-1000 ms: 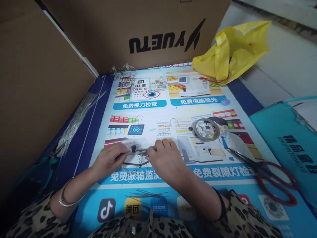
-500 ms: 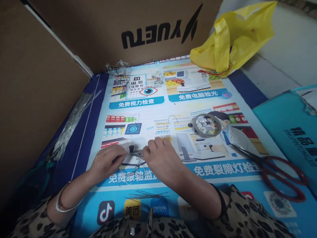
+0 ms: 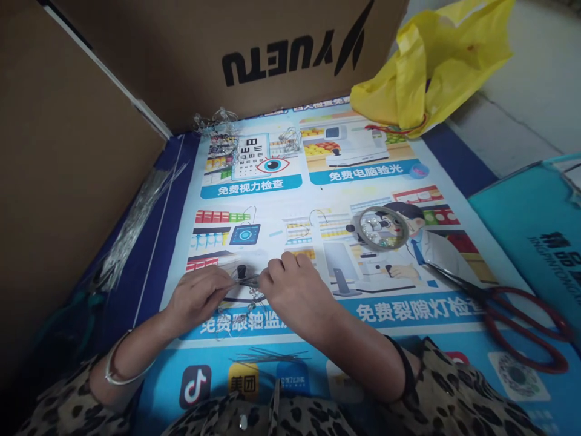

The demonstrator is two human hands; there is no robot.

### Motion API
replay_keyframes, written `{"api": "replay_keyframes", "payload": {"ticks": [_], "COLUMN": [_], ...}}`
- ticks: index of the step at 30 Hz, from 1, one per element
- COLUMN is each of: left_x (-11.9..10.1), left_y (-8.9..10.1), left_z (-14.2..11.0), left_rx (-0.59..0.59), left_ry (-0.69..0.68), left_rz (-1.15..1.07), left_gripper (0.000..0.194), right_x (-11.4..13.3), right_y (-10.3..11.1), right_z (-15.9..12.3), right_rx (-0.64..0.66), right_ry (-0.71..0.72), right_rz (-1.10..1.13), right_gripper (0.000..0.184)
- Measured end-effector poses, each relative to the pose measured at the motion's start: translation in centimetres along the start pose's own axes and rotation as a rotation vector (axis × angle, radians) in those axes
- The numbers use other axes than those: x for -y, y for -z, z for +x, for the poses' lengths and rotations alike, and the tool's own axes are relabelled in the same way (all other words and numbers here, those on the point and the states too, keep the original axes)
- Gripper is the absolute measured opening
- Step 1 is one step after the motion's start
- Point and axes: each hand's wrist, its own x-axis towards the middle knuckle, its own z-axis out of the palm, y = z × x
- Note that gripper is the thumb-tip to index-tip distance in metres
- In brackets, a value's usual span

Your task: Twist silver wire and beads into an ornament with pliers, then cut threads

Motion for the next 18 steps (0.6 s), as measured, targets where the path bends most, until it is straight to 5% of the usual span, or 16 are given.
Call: {"api": "replay_keyframes", "payload": {"ticks": [18], "left_x": [-0.15], "left_y": [-0.1], "left_z": [-0.42], "left_rx": [0.003], "left_ry": [0.021], "left_rz": [-0.045], "left_gripper": [0.012], "right_x": [0.63], "right_y": [-0.01], "right_z": [-0.42], "right_rx": [-0.021], "right_ry": [-0.023], "right_rz": [0.04], "right_gripper": [0.005]}}
